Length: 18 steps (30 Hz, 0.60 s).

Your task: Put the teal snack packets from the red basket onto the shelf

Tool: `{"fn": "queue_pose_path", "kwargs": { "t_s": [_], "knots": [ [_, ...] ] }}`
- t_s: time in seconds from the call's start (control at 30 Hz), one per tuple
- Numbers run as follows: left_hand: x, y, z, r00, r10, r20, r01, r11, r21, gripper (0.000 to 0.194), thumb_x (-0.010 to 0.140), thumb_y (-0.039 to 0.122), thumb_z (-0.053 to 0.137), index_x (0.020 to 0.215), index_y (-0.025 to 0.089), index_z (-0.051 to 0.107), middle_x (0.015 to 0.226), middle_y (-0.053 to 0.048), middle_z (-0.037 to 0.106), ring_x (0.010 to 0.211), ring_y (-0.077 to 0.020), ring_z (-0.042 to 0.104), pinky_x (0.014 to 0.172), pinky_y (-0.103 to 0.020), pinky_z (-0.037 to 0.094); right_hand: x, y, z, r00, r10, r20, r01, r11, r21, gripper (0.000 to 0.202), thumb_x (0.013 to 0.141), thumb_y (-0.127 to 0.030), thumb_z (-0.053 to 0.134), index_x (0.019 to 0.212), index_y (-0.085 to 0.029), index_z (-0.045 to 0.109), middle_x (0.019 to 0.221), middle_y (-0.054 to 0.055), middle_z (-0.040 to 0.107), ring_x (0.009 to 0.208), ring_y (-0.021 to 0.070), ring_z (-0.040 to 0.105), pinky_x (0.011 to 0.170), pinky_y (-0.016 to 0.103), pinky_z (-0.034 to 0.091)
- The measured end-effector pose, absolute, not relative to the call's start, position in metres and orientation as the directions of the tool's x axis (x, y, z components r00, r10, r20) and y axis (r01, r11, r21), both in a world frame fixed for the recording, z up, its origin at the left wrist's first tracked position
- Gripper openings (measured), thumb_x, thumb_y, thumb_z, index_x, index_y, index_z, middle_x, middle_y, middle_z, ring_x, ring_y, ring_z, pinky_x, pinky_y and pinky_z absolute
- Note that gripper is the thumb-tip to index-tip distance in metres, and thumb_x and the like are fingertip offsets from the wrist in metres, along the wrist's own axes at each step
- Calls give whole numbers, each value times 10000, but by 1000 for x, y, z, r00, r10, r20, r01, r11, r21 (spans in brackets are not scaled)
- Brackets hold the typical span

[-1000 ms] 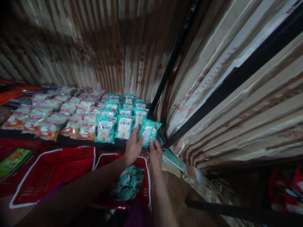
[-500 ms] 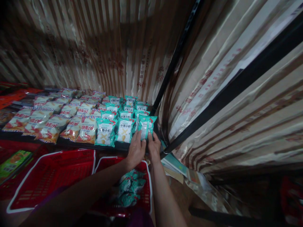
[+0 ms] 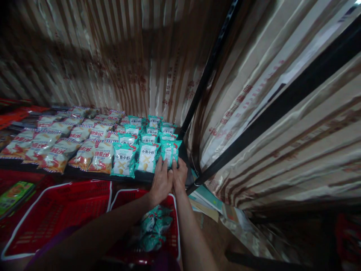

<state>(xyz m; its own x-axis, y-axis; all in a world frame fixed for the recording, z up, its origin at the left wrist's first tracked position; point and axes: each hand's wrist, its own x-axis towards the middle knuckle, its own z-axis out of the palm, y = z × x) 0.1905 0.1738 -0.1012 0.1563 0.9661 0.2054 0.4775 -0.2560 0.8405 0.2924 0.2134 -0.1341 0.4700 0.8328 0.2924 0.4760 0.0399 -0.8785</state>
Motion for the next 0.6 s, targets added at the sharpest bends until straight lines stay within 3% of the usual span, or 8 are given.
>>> {"fn": "queue_pose_path", "kwargs": {
  "t_s": [0.23, 0.47, 0.6],
  "knots": [
    [193, 170, -109, 150, 960, 236, 427, -279, 860, 537, 911, 303, 304, 1384, 53, 347, 1536, -188, 174, 1432, -281, 91, 1165, -460, 157, 291, 210, -129, 513, 832, 212, 375, 5, -927, 692, 765, -593, 498, 1327, -191, 490, 1331, 105, 546, 1217, 237, 491, 1039, 395, 339],
    [192, 171, -120, 170, 951, 257, 386, -305, 871, 549, 926, 319, 271, 1416, 72, 296, 1547, -168, 148, 1435, -252, 53, 1172, -456, 138, 286, 209, -123, 466, 863, 194, 302, 51, -952, 596, 738, -583, 561, 1218, -231, 597, 1203, 55, 646, 1151, 240, 542, 985, 358, 401],
    [190, 171, -121, 183, 953, 243, 415, -299, 859, 584, 930, 331, 254, 1418, 10, 264, 1540, -211, 121, 1435, -252, 45, 1173, -450, 133, 285, 210, -123, 452, 871, 193, 314, 47, -948, 590, 744, -574, 561, 1223, -231, 591, 1198, 53, 648, 1131, 238, 554, 979, 365, 402]
  ]
}}
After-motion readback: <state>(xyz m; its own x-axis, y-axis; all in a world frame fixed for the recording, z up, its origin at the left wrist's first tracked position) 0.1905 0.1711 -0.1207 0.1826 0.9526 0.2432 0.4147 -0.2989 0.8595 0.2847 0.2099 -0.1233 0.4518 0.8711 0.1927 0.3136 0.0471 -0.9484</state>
